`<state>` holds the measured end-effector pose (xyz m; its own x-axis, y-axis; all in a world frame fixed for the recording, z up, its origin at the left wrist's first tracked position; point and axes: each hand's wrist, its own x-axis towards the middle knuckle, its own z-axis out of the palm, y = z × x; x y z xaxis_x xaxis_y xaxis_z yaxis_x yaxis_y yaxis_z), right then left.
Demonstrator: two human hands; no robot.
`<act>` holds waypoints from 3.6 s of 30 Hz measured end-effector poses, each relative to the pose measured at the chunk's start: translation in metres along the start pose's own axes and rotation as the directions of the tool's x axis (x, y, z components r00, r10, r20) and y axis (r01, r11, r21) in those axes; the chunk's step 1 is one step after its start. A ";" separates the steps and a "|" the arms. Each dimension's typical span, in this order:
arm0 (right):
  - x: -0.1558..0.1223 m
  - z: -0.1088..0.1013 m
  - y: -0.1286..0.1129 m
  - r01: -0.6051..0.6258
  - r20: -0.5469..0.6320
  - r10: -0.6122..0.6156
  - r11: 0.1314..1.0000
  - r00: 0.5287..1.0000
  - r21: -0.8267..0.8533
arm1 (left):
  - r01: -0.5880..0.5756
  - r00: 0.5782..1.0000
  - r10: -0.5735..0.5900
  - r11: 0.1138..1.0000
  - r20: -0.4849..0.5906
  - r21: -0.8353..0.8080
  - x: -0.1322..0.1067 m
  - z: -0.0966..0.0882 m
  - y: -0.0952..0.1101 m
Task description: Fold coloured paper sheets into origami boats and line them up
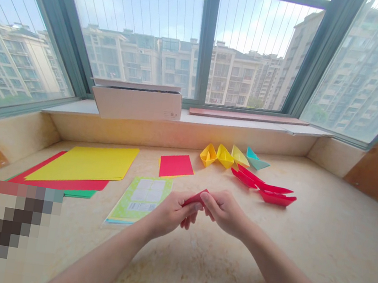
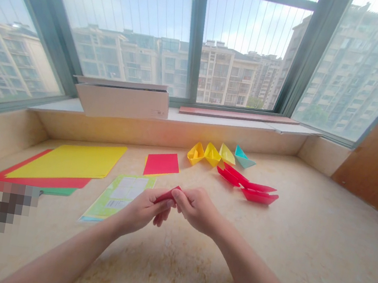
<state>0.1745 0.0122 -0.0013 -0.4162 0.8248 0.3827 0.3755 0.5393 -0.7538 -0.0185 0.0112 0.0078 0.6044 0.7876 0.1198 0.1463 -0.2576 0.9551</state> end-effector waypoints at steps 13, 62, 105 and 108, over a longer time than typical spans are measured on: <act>0.000 0.001 -0.004 0.017 -0.007 -0.017 0.998 1.000 0.054 | 0.011 0.996 -0.012 1.000 -0.084 -0.009 0.000 0.000 -0.004; 0.003 0.012 0.012 -0.055 -0.215 0.117 0.960 0.970 0.274 | 0.070 0.985 -0.078 0.996 -0.154 -0.052 0.006 0.002 -0.009; 0.007 0.008 0.005 -0.025 -0.262 0.013 0.999 0.965 -0.042 | -0.006 0.932 -0.048 0.989 -0.359 -0.149 0.010 -0.001 -0.009; 0.007 0.010 0.003 -0.059 -0.227 0.056 0.998 0.972 -0.010 | -0.015 0.945 -0.029 0.991 -0.326 -0.133 0.010 -0.001 -0.008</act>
<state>0.1649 0.0176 -0.0062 -0.1959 0.8706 0.4513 0.4074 0.4908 -0.7701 -0.0144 0.0219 0.0016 0.3121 0.9340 0.1740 0.0319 -0.1933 0.9806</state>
